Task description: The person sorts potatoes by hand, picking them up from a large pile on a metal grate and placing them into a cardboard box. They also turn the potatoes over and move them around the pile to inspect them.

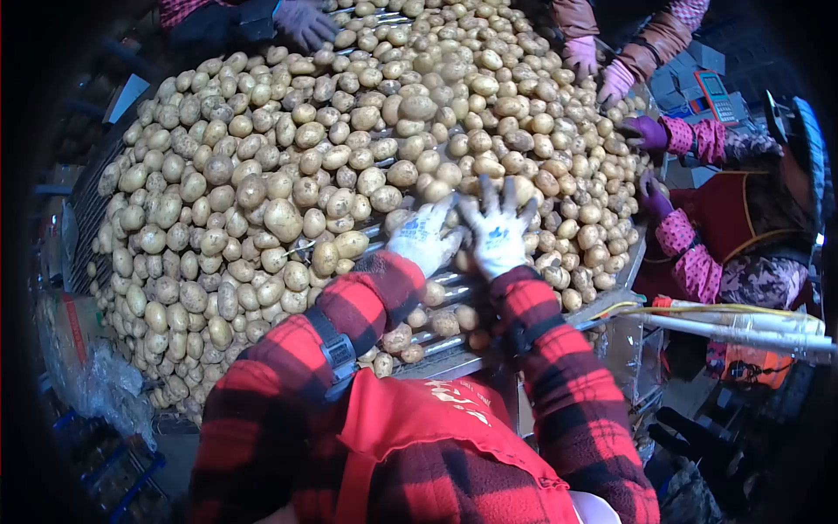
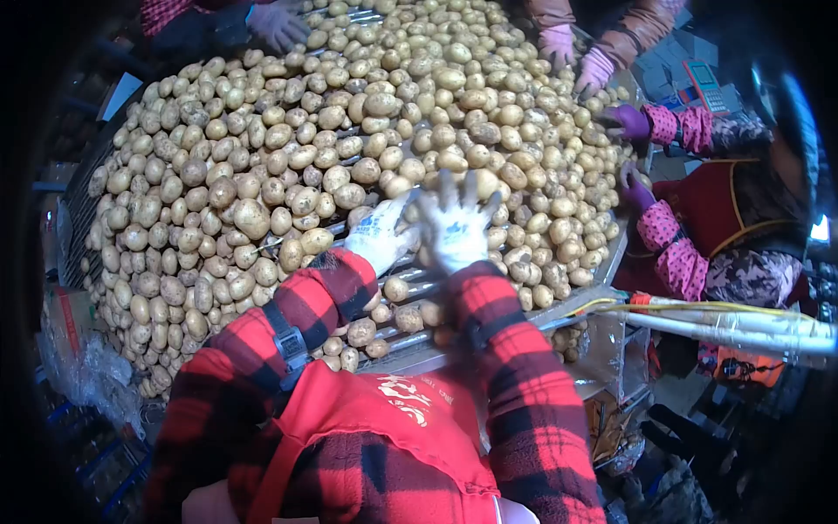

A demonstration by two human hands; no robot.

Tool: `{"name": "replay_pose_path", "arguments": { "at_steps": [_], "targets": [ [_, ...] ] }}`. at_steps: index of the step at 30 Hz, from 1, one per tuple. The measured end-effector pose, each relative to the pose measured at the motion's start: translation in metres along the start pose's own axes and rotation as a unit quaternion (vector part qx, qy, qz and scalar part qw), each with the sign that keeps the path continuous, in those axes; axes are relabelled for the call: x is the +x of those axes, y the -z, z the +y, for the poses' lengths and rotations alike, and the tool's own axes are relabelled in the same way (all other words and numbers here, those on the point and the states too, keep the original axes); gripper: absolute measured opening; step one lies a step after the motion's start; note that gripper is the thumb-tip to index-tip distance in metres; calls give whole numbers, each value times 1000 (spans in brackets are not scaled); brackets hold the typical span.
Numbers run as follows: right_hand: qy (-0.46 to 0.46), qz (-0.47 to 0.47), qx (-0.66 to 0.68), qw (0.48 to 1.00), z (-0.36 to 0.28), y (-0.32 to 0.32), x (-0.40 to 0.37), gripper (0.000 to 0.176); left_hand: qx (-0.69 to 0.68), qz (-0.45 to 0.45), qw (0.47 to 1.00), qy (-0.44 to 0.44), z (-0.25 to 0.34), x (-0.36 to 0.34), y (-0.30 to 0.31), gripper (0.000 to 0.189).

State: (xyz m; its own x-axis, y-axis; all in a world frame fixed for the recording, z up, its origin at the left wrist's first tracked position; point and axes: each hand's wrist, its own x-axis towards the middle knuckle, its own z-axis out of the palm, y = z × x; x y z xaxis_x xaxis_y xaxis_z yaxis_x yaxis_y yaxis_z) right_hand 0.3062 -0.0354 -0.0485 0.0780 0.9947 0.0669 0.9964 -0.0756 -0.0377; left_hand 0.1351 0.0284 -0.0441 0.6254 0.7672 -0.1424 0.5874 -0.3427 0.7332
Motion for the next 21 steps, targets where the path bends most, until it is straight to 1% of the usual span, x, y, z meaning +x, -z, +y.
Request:
{"name": "replay_pose_path", "arguments": {
  "at_steps": [1,2,3,4,5,6,7,8,9,10,11,12,13,14,15,16,17,18,20,21],
  "targets": [
    [5,15,-27,1000,14,-10,14,50,16,4,999,-38,-10,8,-2,67],
    [13,19,-35,999,26,-2,28,47,28,-8,998,-62,-13,16,7,64],
    [10,31,-41,999,36,-4,41,46,40,-24,996,-82,-13,15,17,62],
    [34,55,-57,996,51,-9,48,45,48,-14,994,-99,-10,6,32,56],
    [25,23,-65,997,56,10,55,45,76,7,991,-112,-14,-4,40,54],
    [28,19,-64,997,70,16,61,44,67,13,990,-120,-21,-14,48,53],
    [38,28,-77,996,84,17,67,48,57,22,990,-127,-27,-25,57,53],
    [65,42,-127,989,102,3,74,52,78,-6,992,-97,-23,-40,73,51],
    [53,19,-116,992,115,5,91,57,65,13,989,-135,-42,-52,74,47],
    [-45,-13,-137,989,109,28,104,60,107,-6,985,-136,-46,-66,88,46],
    [-100,-70,-105,987,125,37,119,62,152,-27,978,-137,-46,-80,108,46],
    [-117,-42,-80,989,147,23,128,63,179,-6,972,-150,-41,-97,134,43],
    [-99,1,-162,982,152,23,130,61,177,-29,979,-97,-35,-104,155,41],
    [-77,31,-164,983,141,29,130,60,200,35,972,-121,-41,-119,173,40],
    [-60,62,-170,982,125,39,127,59,210,59,972,-86,-50,-128,187,40],
    [32,91,-58,994,109,39,117,59,199,100,974,-48,-55,-136,197,39],
    [124,118,56,984,87,34,103,60,187,141,972,-11,-56,-140,201,37],
    [153,59,50,985,49,25,84,61,181,159,971,-12,-58,-140,196,36],
    [254,-10,80,964,-19,15,45,64,181,205,962,-5,-68,-146,183,35],
    [329,-18,115,937,-42,13,32,66,157,153,976,-10,-71,-146,180,36]
  ]
}}
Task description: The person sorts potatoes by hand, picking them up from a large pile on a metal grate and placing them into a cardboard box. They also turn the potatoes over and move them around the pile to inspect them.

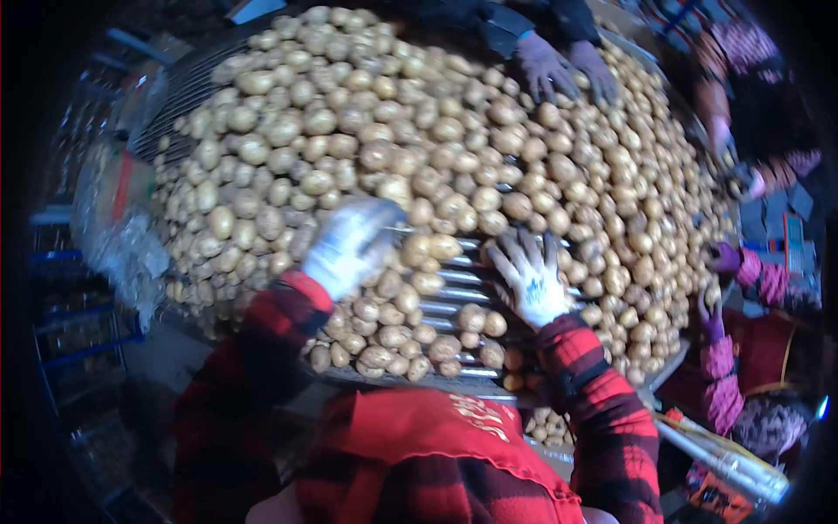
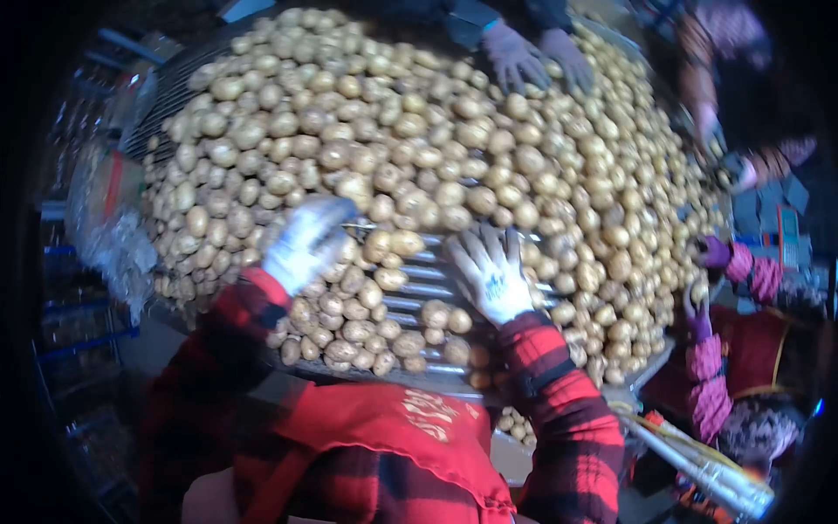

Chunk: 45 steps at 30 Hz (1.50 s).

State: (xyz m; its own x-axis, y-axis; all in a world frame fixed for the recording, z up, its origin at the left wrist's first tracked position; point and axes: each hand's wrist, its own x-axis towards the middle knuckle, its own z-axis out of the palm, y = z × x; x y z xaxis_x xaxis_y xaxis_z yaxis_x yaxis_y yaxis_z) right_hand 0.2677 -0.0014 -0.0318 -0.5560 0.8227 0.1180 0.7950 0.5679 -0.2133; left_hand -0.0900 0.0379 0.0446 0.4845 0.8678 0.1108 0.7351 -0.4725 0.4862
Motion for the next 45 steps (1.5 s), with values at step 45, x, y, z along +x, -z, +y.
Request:
{"name": "replay_pose_path", "arguments": {
  "at_steps": [45],
  "targets": [
    [-238,2,-31,971,56,3,54,83,10,63,998,-11,90,130,-156,75]
  ]
}}
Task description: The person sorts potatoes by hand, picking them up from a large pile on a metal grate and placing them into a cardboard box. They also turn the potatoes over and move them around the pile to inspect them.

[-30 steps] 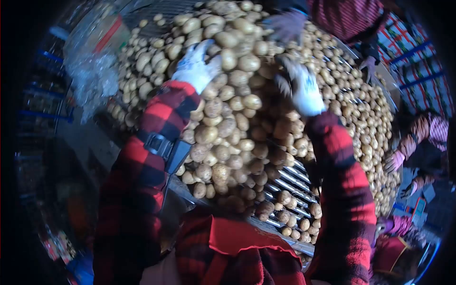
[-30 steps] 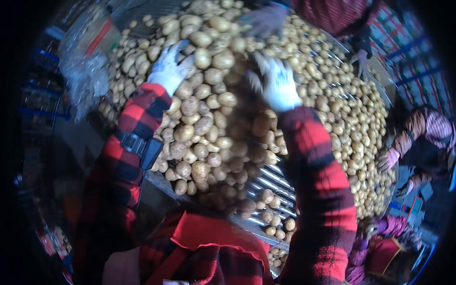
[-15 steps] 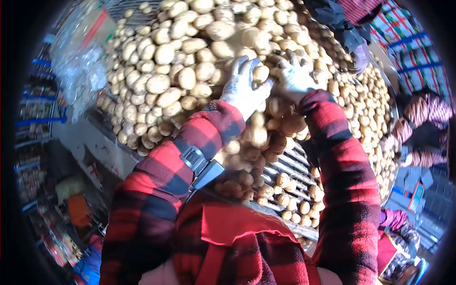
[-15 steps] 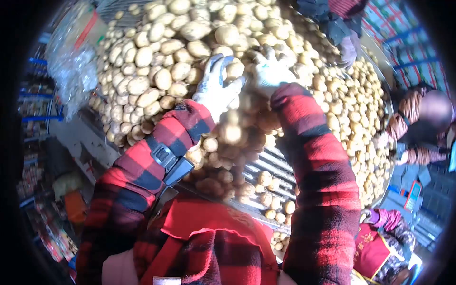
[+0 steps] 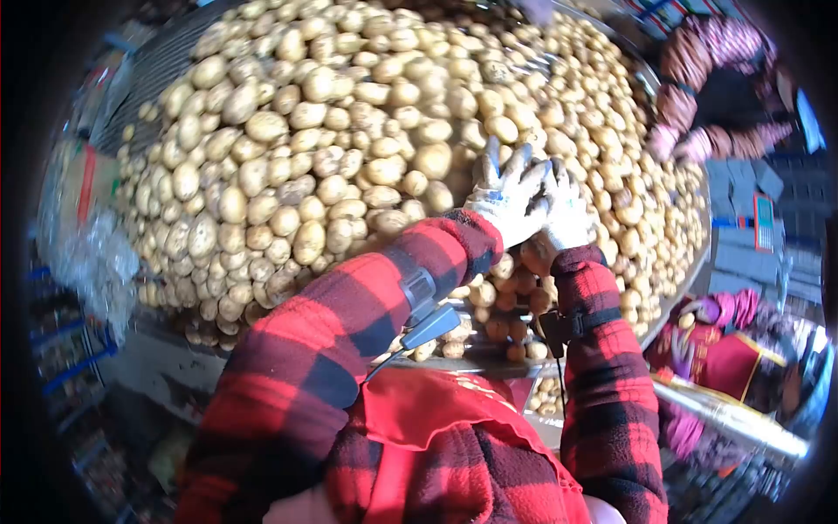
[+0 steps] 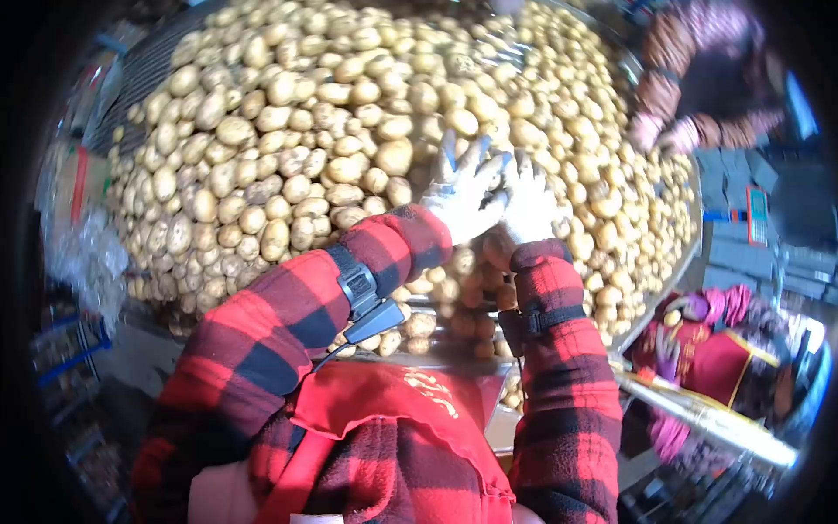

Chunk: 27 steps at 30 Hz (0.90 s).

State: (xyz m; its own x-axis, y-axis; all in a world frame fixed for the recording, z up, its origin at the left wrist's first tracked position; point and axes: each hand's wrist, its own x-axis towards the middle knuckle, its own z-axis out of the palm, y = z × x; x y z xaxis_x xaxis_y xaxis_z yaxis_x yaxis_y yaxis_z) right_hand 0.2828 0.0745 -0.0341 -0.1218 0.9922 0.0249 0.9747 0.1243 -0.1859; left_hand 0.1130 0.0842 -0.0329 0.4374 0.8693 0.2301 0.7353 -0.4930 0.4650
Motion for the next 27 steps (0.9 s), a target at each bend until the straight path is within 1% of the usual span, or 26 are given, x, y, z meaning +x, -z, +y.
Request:
{"name": "replay_pose_path", "arguments": {
  "at_steps": [1,2,3,4,5,6,7,9,10,11,13,15,16,17,19,20,21,22,23,24,25,26,27],
  "targets": [
    [-42,14,60,997,20,-10,-19,84,-13,-34,999,-19,18,-14,6,75],
    [-24,75,-46,996,23,-6,-47,87,-18,-93,994,-60,30,-29,4,75],
    [-77,53,-81,992,23,-3,-72,88,-22,-149,984,-99,41,-40,10,75],
    [-70,60,-98,991,31,-5,-95,88,-23,-210,965,-157,46,-50,16,76],
    [-60,66,-116,989,39,-5,-116,87,1,-204,963,-179,50,-67,11,76],
    [-125,50,-28,990,23,9,-136,81,10,-217,955,-202,53,-78,20,75],
    [-151,36,-30,987,24,4,-159,78,21,-229,947,-225,50,-87,30,74],
    [-188,111,29,975,4,4,-189,72,-2,-201,934,-294,25,-116,27,66],
    [-190,114,48,974,-25,18,-192,67,3,-232,913,-335,9,-129,28,56],
    [-191,119,68,972,-62,31,-192,63,-33,-225,921,-317,-2,-143,39,48],
    [-65,61,51,995,-111,25,-202,62,21,-294,906,-305,-9,-154,75,46],
    [11,41,-10,999,-114,7,-209,64,-19,-267,919,-289,-15,-168,97,46],
    [1,37,-2,999,-105,16,-212,65,-17,-278,921,-272,-21,-171,106,46],
    [-14,75,-15,997,-94,11,-214,66,-37,-343,908,-238,-24,-148,127,43],
    [-76,143,-5,987,-76,-3,-226,67,29,-249,959,-130,-41,-119,146,42],
    [-108,111,1,988,-75,3,-230,66,39,-179,977,-106,-55,-104,142,44],
    [-104,103,8,989,-75,5,-233,66,48,-109,989,-83,-70,-88,133,47],
    [-102,93,14,990,-73,7,-237,66,107,-96,988,-60,-96,-76,108,52],
    [-103,83,18,991,-71,10,-243,66,163,-83,983,-37,-100,-58,93,57],
    [-85,90,15,992,-69,10,-250,65,172,-125,977,33,-98,-41,75,58],
    [-88,78,32,993,-70,17,-256,63,182,-168,964,101,-83,-19,68,60],
    [-97,73,26,992,-71,25,-259,61,157,-172,967,102,-78,1,65,63],
    [-106,65,22,992,-74,30,-267,59,184,-272,935,133,-74,25,65,72]
  ]
}}
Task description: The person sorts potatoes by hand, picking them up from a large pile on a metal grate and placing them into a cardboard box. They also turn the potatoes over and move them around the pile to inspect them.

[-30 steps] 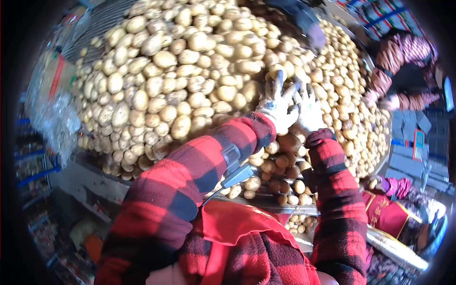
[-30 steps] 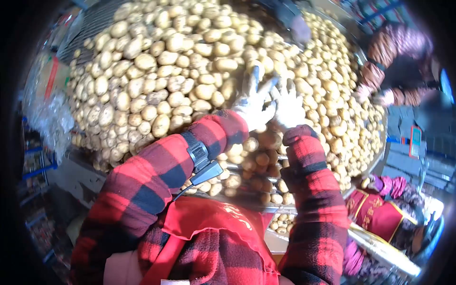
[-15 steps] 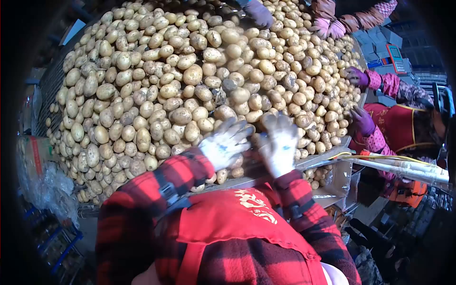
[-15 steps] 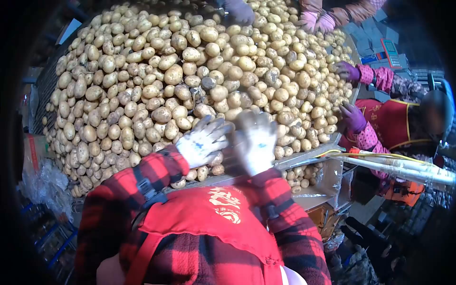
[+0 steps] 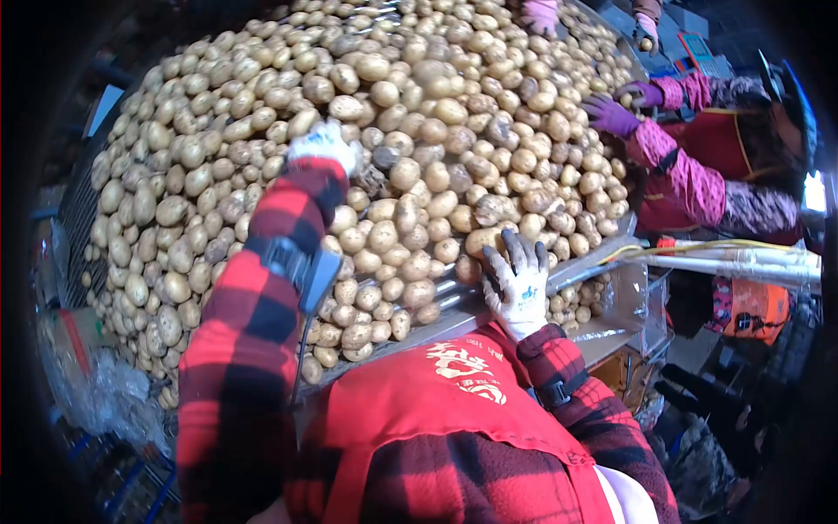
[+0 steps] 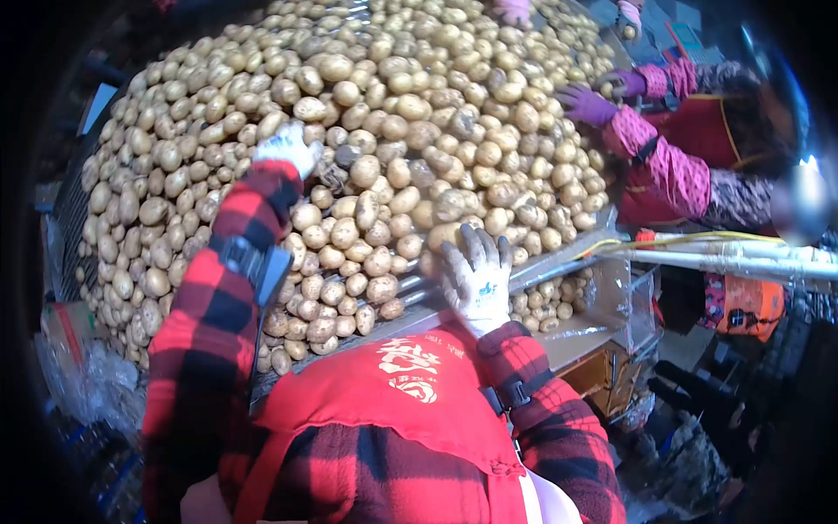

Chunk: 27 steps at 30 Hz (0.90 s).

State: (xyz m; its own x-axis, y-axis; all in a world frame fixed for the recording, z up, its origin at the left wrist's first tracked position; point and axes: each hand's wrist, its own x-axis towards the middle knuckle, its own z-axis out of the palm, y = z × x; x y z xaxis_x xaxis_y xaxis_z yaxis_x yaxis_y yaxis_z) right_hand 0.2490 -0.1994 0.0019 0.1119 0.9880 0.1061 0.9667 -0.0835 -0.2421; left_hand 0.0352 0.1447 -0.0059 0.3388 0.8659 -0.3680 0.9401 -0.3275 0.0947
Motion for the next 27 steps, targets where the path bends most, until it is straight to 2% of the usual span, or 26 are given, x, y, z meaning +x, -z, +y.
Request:
{"name": "replay_pose_path", "arguments": {
  "at_steps": [2,4,5,6,10,11,12,14,15,16,17,18,19,20,21,22,23,24,26,27],
  "targets": [
    [-7,19,26,999,4,5,-12,58,164,-165,970,-68,39,-27,64,103],
    [-31,44,52,997,7,5,-26,56,53,-9,999,5,-1,20,-6,66],
    [-45,53,65,995,10,6,-36,54,56,44,997,-23,-17,22,-25,75],
    [-56,66,77,993,12,7,-44,53,-4,50,997,-52,-36,25,-41,83],
    [-111,90,123,982,8,18,-62,48,-171,50,980,-91,-45,-25,-35,78],
    [-126,92,134,979,4,25,-60,45,-263,59,957,-109,-45,-36,-33,74],
    [-135,104,199,965,2,26,-56,45,-400,43,909,-107,-44,-40,-35,68],
    [-152,129,326,924,-5,24,-45,44,-570,62,817,-55,-20,-68,-22,65],
    [-222,95,482,842,-11,24,-38,41,-645,18,760,-74,3,-90,-7,64],
    [-322,-5,655,683,-12,28,-28,50,-714,-25,694,-91,29,-112,5,63],
    [-319,-11,809,494,-11,27,-18,55,-636,-29,750,-179,58,-135,13,61],
    [-294,-16,915,275,-9,26,-11,60,-547,-33,794,-265,85,-153,16,58],
    [-207,-26,956,208,-3,13,-12,66,-499,-71,799,-329,104,-161,9,57],
    [-209,-6,946,248,-1,13,-18,64,-448,-108,798,-390,117,-165,1,57],
    [-212,13,934,288,1,13,-24,62,-310,-29,846,-433,128,-159,-1,58],
    [-193,24,964,183,9,8,-37,61,-164,49,869,-464,139,-144,-3,60],
    [-199,38,960,191,12,8,-51,56,-59,112,848,-515,149,-126,-10,61],
    [-193,45,964,176,12,15,-62,50,26,173,804,-568,155,-107,-33,60],
    [-189,59,961,192,12,18,-83,44,39,92,795,-598,163,-70,-79,56],
    [-165,60,976,129,7,14,-89,47,0,29,824,-566,169,-71,-62,52]
  ]
}}
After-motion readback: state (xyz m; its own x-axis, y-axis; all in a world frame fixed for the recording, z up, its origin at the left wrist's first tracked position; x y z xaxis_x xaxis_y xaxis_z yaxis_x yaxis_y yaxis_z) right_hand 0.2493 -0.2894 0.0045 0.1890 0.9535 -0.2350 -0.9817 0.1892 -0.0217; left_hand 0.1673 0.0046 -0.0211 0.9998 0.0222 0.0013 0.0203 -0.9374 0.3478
